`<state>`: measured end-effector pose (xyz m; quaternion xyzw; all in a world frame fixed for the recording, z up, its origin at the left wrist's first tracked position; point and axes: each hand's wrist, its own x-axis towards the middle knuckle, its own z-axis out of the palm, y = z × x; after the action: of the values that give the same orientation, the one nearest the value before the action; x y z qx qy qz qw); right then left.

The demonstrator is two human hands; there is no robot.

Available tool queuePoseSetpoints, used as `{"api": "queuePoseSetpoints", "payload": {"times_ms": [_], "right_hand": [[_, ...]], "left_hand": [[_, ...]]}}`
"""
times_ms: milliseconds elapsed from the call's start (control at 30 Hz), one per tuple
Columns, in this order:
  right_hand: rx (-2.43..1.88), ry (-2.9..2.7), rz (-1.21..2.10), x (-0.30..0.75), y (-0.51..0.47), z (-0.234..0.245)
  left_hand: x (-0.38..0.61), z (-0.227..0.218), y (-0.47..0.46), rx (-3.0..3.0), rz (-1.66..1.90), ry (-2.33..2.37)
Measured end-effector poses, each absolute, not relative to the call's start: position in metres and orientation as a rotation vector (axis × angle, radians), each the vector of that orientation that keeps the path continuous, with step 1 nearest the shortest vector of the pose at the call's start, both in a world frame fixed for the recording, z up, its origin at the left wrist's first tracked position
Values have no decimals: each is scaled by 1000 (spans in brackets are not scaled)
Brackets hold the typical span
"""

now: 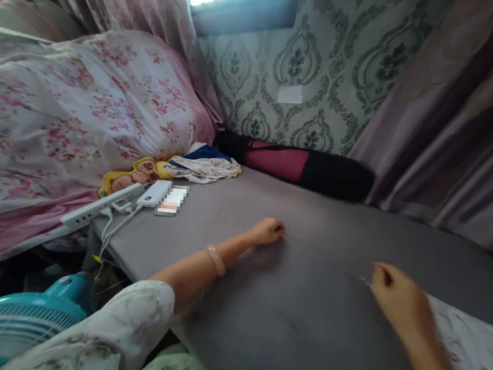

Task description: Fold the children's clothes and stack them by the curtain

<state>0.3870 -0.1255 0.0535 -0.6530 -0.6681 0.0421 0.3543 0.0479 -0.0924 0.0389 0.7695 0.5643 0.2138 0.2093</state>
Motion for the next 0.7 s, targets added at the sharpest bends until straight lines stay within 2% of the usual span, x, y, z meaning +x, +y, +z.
{"api": "queuePoseSetpoints", "payload": {"times_ms": [167, 333, 700], "right_hand": [[-1560, -2071, 254, 257, -105, 43], [-1432, -2251, 302, 179, -96, 34], [-1362, -2215, 312, 153, -95, -2]], "left_hand": [[-24, 39, -76, 1675, 909, 1795], [-105, 44, -62, 1367, 1118, 2032], [-224, 67, -56, 919, 1411, 2375]]}}
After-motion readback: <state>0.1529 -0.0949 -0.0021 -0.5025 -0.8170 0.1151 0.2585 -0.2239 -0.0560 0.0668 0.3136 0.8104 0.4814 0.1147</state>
